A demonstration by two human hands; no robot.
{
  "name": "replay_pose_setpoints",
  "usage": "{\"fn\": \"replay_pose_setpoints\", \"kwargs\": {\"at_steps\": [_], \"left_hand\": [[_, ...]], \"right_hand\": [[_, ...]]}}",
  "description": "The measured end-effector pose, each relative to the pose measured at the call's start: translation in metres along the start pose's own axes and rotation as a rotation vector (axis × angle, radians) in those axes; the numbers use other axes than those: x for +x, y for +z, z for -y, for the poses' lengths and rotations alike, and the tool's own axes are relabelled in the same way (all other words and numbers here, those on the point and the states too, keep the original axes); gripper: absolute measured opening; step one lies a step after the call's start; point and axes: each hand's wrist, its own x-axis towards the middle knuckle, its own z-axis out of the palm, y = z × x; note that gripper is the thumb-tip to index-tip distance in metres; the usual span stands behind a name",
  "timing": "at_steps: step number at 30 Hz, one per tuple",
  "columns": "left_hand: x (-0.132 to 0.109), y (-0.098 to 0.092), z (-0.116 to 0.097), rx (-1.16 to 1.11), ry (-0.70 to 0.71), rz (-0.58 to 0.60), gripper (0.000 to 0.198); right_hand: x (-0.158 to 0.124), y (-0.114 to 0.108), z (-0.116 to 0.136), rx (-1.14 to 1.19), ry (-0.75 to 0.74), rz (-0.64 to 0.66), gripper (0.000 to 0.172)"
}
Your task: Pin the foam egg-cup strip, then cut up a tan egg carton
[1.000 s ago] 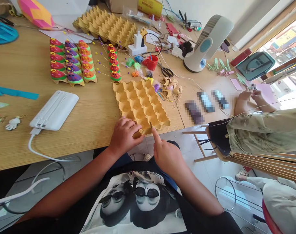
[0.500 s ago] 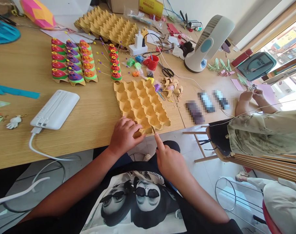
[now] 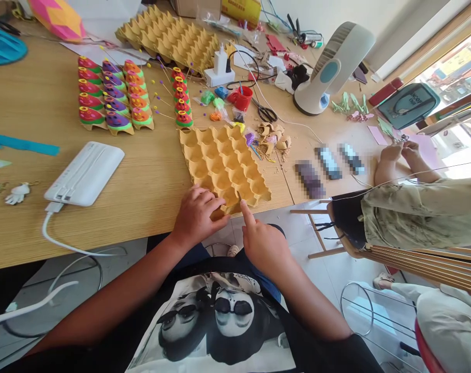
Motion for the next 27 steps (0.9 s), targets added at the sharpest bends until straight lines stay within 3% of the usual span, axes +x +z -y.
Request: {"fn": "replay_pose_setpoints", "kwargs": {"at_steps": [12,19,27], "left_hand": [[-0.001,-0.001,0.0,-0.041,-0.024,0.022,0.031],[-0.001,0.0,0.001,-0.061,-0.022,0.004,0.032],[-0.002,-0.001,0.0,-0.064,-0.026,0.008,0.031]], "right_hand": [[-0.034,-0.01,-0.004,-0.011,0.017,0.036,0.07],[-0.034,-0.028,-0.007,-0.103,0.051,-0.033,0.066],[-0.031,-0.051,0.005,-0.266,0.048,0.011,0.069]]}}
